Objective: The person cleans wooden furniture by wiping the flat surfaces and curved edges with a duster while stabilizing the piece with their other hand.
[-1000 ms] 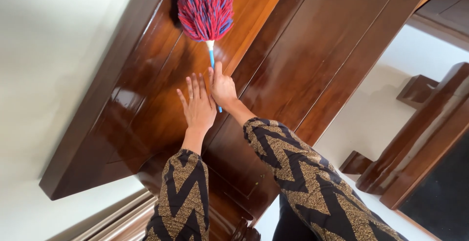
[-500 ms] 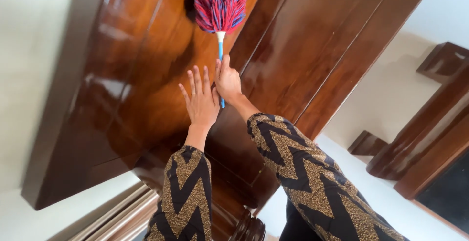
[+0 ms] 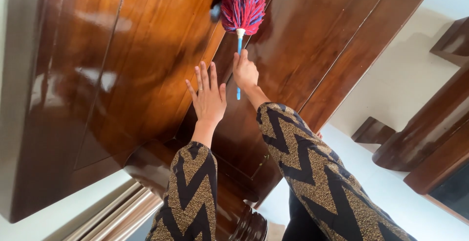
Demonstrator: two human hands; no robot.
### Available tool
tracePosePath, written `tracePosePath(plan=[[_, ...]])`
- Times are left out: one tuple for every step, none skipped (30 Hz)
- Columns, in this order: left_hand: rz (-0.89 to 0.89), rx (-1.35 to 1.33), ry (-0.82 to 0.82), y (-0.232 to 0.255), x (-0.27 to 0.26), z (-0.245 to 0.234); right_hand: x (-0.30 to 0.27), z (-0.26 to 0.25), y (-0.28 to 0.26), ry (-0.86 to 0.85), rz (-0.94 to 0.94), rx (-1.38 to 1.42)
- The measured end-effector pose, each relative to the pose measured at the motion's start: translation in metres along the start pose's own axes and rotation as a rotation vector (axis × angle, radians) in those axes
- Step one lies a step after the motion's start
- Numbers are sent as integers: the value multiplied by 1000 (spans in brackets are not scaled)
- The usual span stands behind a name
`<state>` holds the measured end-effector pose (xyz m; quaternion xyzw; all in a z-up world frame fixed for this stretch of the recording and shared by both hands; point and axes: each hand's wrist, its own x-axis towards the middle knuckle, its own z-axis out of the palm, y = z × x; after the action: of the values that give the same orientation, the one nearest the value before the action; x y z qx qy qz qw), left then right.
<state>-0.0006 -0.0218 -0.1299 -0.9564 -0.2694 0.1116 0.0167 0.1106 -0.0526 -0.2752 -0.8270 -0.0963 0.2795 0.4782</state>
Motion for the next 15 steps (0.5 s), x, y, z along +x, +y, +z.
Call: tracePosePath(plan=[[0, -1, -3, 0, 0, 2, 2, 0, 5, -13, 4, -19], [1, -1, -7, 0, 0, 4, 2, 1, 10, -26, 10, -37], [2, -1, -12, 0, 0, 7, 3, 2, 14, -39, 16, -56], [3, -1, -17, -1, -1, 9, 3, 4, 18, -41, 25, -70], [5, -2, -22, -1, 0, 12, 4, 6, 22, -43, 34, -85], [6, -3, -28, -1, 0, 14, 4, 8, 26, -45, 43, -99], [9, -6, -28, -1, 0, 17, 4, 9, 30, -55, 51, -111], [13, -9, -27, -1, 0, 20, 3, 11, 34, -64, 58, -122], [16, -12, -26, 0, 0, 23, 2, 11, 37, -72, 65, -133], [17, -9, -27, 0, 0, 25, 1, 12, 39, -78, 67, -143], [18, -6, -28, 0, 0, 27, -1, 13, 41, -84, 69, -152], [19, -5, -28, 0, 0, 29, -2, 13, 43, -89, 70, -163], [22, -1, -26, 0, 0, 31, -2, 14, 44, -91, 75, -156], [24, 3, -24, 0, 0, 33, -2, 15, 44, -95, 77, -157], [26, 8, -22, -1, 0, 34, -3, 16, 45, -95, 78, -161]])
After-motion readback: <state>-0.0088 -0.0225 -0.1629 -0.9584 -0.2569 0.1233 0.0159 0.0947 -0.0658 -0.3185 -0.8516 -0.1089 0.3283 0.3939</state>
